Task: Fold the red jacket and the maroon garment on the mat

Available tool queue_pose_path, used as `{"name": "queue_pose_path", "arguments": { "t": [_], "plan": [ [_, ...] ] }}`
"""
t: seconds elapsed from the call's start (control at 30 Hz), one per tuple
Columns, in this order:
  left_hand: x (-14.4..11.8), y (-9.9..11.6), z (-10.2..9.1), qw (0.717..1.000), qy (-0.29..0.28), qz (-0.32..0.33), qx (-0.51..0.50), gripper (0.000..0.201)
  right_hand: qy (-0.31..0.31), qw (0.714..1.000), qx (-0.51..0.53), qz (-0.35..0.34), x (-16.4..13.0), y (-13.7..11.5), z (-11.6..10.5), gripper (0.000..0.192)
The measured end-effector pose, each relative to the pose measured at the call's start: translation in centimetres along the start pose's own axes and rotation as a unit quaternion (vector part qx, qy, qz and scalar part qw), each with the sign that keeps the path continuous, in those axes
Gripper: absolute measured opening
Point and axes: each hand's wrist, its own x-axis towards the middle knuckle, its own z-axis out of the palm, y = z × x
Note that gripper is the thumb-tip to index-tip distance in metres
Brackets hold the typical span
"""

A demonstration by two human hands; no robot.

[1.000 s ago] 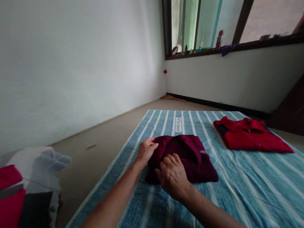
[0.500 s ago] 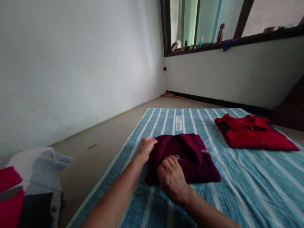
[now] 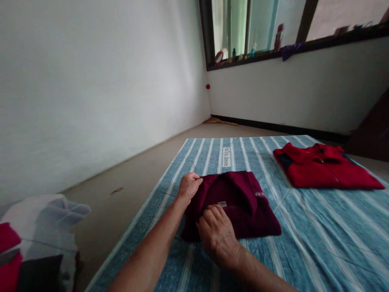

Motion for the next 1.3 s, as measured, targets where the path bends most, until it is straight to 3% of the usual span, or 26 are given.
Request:
{"name": "queue_pose_path", "arguments": {
  "t": [0.13,0.37,0.63,0.77,0.87,1.0,1.13,1.3],
  "plan": [
    [-0.8,0.3,0.3,0.996,0.008,0.05,0.073,0.003,-0.007,1.0,0.002,-0.004,-0.2,0.0,0.1,0.022],
    [-1.8,1.8,-0.2,0.97,-0.011,0.161,0.18,0.016,-0.009,1.0,0.007,0.001,-0.1,-0.1,-0.2,0.022],
    [-3.0,2.5,-0.3,0.97,-0.017,0.133,0.201,0.018,-0.052,0.998,0.011,0.017,0.0,-0.5,-0.6,0.013],
    [-3.9,3.1,-0.2,0.968,-0.034,0.108,0.225,0.03,-0.104,0.993,0.027,0.038,0.7,-0.7,-2.4,0.004],
    [-3.8,3.5,-0.3,0.961,-0.062,0.087,0.254,0.029,-0.166,0.984,0.038,0.049,2.3,0.8,-4.6,0.008],
    [-3.7,4.2,-0.3,0.957,-0.082,0.085,0.264,0.015,-0.2,0.976,-0.062,0.059,5.9,5.2,-6.2,0.017],
    [-4.4,4.8,-0.2,0.956,-0.074,0.072,0.275,0.02,-0.265,0.959,-0.099,-0.02,9.5,9.2,-4.5,0.018],
    [-4.7,5.0,-0.1,0.952,-0.072,0.07,0.291,0.025,-0.33,0.932,-0.103,-0.11,11.2,10.4,-1.7,0.014]
  ]
}}
